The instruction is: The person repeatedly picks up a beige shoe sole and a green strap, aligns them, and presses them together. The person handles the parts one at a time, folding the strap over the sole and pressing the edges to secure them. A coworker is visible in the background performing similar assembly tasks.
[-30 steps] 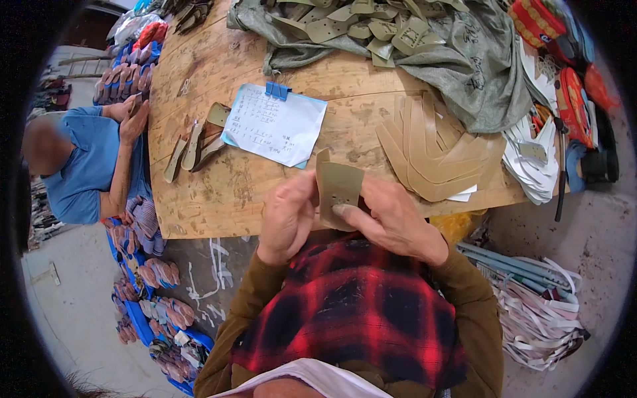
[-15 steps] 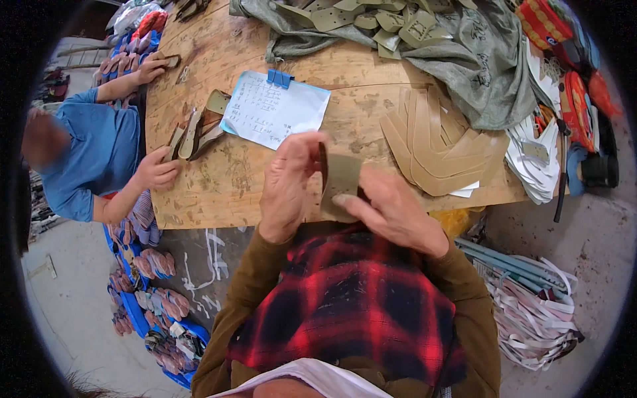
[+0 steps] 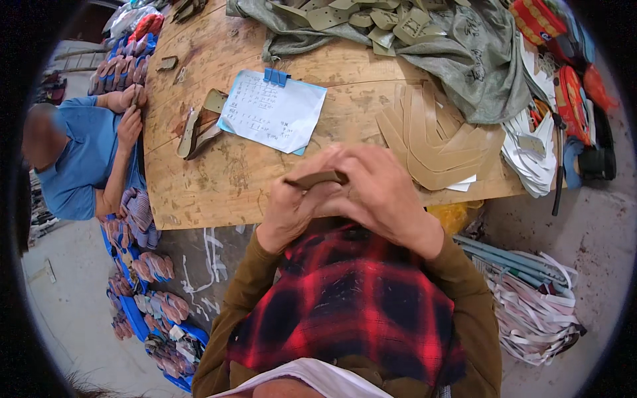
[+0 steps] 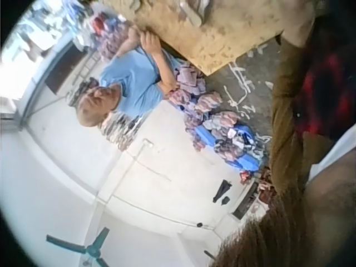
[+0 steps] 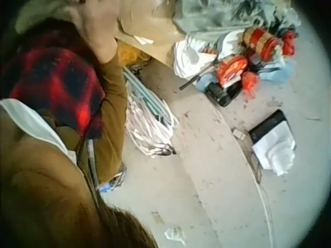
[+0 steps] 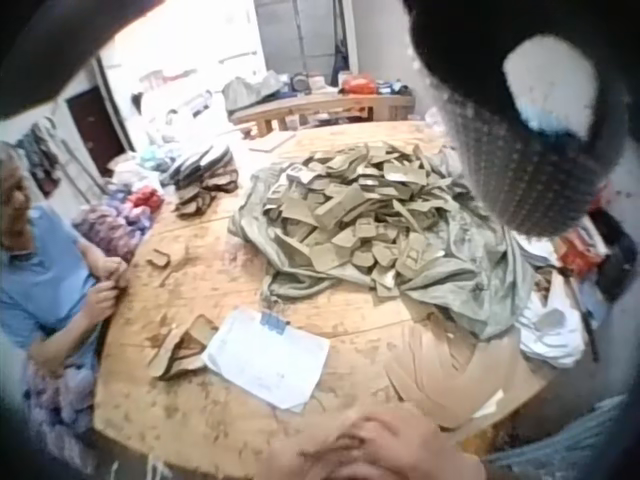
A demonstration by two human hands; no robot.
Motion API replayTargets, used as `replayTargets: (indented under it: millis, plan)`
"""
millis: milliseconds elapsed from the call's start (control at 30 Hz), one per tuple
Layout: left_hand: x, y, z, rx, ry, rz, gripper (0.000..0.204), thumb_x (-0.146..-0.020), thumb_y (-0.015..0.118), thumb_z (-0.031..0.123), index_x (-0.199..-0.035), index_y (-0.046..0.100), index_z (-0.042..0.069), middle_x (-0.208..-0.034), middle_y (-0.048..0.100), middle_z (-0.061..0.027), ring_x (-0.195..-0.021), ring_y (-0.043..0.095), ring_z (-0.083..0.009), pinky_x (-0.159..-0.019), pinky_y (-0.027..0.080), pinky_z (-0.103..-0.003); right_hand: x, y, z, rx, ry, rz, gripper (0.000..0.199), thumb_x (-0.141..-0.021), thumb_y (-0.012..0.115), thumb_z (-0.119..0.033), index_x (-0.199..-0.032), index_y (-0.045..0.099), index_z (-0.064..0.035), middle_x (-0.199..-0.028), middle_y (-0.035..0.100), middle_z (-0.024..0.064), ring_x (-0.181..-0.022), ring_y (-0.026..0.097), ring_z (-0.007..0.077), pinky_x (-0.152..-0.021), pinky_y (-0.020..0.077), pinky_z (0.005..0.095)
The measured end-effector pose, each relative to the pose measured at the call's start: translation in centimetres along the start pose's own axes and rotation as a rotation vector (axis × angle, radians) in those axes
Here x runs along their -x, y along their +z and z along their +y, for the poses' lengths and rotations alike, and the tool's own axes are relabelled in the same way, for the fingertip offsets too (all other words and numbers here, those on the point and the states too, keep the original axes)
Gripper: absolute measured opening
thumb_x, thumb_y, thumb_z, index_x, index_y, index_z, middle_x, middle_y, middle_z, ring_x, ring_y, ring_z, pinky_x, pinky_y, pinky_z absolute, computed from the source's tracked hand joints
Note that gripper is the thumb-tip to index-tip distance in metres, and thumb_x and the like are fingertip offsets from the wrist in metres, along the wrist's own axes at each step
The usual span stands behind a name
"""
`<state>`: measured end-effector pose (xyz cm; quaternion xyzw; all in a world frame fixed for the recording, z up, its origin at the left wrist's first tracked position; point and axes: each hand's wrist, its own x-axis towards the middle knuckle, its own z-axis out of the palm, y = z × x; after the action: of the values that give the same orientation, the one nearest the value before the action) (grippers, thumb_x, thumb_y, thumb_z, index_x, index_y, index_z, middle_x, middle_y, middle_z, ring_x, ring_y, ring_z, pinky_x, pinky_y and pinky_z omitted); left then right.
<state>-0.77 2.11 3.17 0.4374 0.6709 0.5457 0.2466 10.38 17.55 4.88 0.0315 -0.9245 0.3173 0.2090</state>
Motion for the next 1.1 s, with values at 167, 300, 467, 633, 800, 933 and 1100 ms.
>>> replayTargets:
  millis: [167,300,467,633,800,933,1100]
  plan:
    - [0.9,-0.8,-0.8,-0.191,0.330,0.170,0.025,-0.086,0.066,0.004,-0.109,0.058,0.001,-0.133,0.055,-0.0272,-0.110,0.064,-0.0377,-0.085,0.055,-0.038,2.0,-0.6,1.6,-0.592,0.539,-0.004,0.039,-0.091,0.067,-0.021,-0.122,0.058,0.0020,-0.107,0.064,0.0093,-0.099,0.061,0.0185,-0.088,0.0469,0.0292]
    - [1.4,0.4,-2.1,-0.122,0.435,0.192,0.014,-0.085,0.061,-0.003,-0.092,0.049,0.000,-0.135,0.052,-0.0295,-0.110,0.063,-0.0405,-0.083,0.056,-0.039,1.1,1.6,1.4,-1.073,0.701,-0.142,0.030,-0.098,0.059,-0.022,-0.114,0.064,0.0037,-0.107,0.066,0.0050,-0.099,0.058,0.0106,-0.087,0.0471,0.0273]
    - [1.3,0.0,-2.1,-0.379,0.453,0.202,0.016,-0.081,0.057,-0.008,-0.086,0.045,0.001,-0.136,0.051,-0.0298,-0.103,0.066,-0.0380,-0.074,0.057,-0.037,1.2,2.6,0.7,-0.937,0.711,0.104,0.021,-0.095,0.061,-0.011,-0.110,0.068,0.0023,-0.091,0.070,0.0037,-0.081,0.061,0.0095,-0.075,0.0492,0.0250]
    - [1.3,0.8,-2.6,-0.374,0.371,0.234,0.020,-0.076,0.058,-0.010,-0.084,0.043,0.002,-0.137,0.051,-0.0281,-0.099,0.066,-0.0362,-0.072,0.056,-0.037,1.2,3.1,-0.2,-0.670,0.557,0.169,0.019,-0.095,0.059,-0.007,-0.109,0.068,0.0027,-0.087,0.070,0.0085,-0.076,0.062,0.0090,-0.069,0.0488,0.0240]
    - [1.3,1.7,-3.8,-0.448,0.308,0.234,0.027,-0.068,0.063,-0.006,-0.085,0.044,0.002,-0.136,0.053,-0.0239,-0.095,0.066,-0.0347,-0.070,0.056,-0.037,1.0,2.7,-1.1,-0.660,0.619,0.205,0.019,-0.095,0.058,-0.006,-0.109,0.068,0.0031,-0.085,0.070,0.0080,-0.074,0.062,0.0086,-0.068,0.0486,0.0238]
    - [1.1,2.0,-3.8,-0.487,0.288,0.229,0.027,-0.072,0.065,-0.006,-0.088,0.045,0.002,-0.124,0.061,-0.0220,-0.094,0.066,-0.0353,-0.071,0.055,-0.038,0.9,2.1,-1.4,-0.686,0.676,0.212,0.020,-0.096,0.056,-0.006,-0.109,0.068,0.0038,-0.087,0.070,0.0068,-0.077,0.062,0.0092,-0.072,0.0487,0.0236]
    - [0.8,2.5,-4.4,-0.505,0.274,0.223,0.023,-0.076,0.065,-0.006,-0.089,0.048,0.003,-0.107,0.067,-0.0182,-0.085,0.066,-0.0334,-0.066,0.053,-0.037,1.0,1.6,-1.5,-0.823,0.747,0.241,0.026,-0.100,0.049,-0.012,-0.109,0.066,0.0054,-0.093,0.071,0.0088,-0.083,0.064,0.0128,-0.080,0.0504,0.0274]
